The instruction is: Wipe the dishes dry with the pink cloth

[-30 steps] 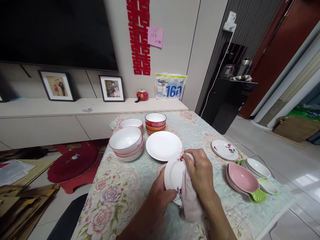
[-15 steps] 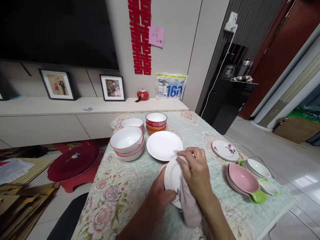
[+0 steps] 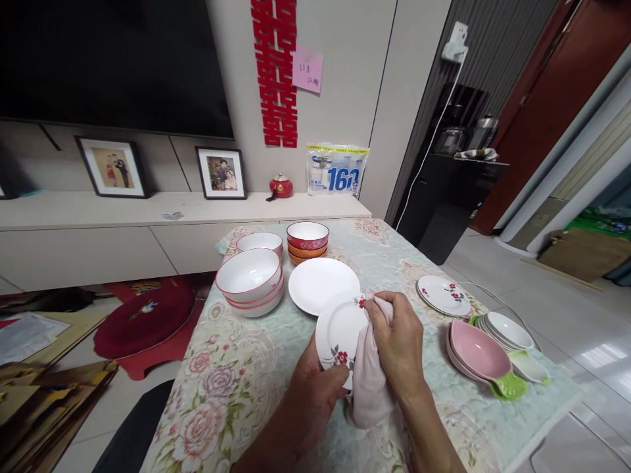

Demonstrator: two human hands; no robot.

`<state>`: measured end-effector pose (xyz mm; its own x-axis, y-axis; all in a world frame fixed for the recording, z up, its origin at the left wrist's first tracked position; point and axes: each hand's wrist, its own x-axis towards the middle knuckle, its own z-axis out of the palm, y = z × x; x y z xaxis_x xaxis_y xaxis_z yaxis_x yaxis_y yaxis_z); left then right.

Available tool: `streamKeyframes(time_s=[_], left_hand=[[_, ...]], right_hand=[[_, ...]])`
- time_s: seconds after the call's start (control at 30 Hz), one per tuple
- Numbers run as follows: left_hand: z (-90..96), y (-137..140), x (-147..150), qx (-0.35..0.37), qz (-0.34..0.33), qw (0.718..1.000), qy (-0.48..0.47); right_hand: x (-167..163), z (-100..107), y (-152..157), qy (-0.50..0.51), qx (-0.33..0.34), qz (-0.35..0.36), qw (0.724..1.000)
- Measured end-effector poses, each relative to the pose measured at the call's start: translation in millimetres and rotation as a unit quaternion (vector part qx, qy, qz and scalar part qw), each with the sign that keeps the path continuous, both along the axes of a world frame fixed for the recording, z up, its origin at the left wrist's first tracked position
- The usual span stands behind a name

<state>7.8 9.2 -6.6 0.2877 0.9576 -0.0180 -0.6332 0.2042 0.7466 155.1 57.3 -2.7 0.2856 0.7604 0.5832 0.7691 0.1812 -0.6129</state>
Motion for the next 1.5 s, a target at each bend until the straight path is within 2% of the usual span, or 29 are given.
streamKeyframes(time_s=[0.07,0.13,0.3,0.43,0.5,0.57,0.63,0.73,0.8,0.87,1.03,1.13,1.2,1.33,1.5], left_hand=[[-1.9,0,-1,-0.001,-0.008,1.0,-0.006],[-3.8,0,-3,0.002,-0.016,1.0,-0.007],[-5.0,1,-5,0.011,-0.023,1.0,-0.013],[-4.1,2,-7,0.017,0.001,1.0,0.002],[-3.8,3,-7,0.019,-0.002,1.0,0.002],[-3.7,2,-6,0.02,-0.019,1.0,-0.009],[-4.1,2,-5,0.011,-0.038,0.999,-0.024],[-5.4,1,-4,-0.013,-0.049,0.998,-0.022],[-6.0,1,-5,-0.018,-0.048,0.999,-0.01],[-6.0,2,-5,-0.015,-0.05,0.999,-0.005],[-3.8,4,-7,-0.012,-0.044,0.999,-0.002],[-2.1,5,-8,-0.026,-0.037,0.999,-0.002],[-1.0,5,-9,-0.027,-0.044,0.999,0.002],[1.0,4,-8,-0.006,-0.04,0.999,0.032],[-1.7,-1,-1,-0.023,0.005,1.0,0.009]], right_hand=[[-2,0,0,-0.063,0.066,0.007,0.996],[-6,0,-3,-0.095,0.096,0.035,0.99],[-29,9,-17,-0.081,0.049,0.182,0.979],[-41,22,-28,-0.077,-0.008,0.341,0.937],[-39,24,-27,-0.088,-0.016,0.365,0.927],[-31,22,-21,-0.108,-0.01,0.318,0.942],[-18,14,-12,-0.119,-0.001,0.24,0.963],[0,0,1,-0.1,0.002,0.145,0.984],[6,-5,5,-0.073,-0.002,0.11,0.991],[5,-6,3,-0.051,0.002,0.118,0.992],[-13,6,-7,-0.081,0.017,0.271,0.959],[-12,7,-6,-0.079,-0.011,0.316,0.946],[-5,4,-3,-0.038,-0.054,0.302,0.951],[7,0,0,0.042,-0.129,0.205,0.969],[7,-2,1,0.093,-0.111,0.094,0.985]])
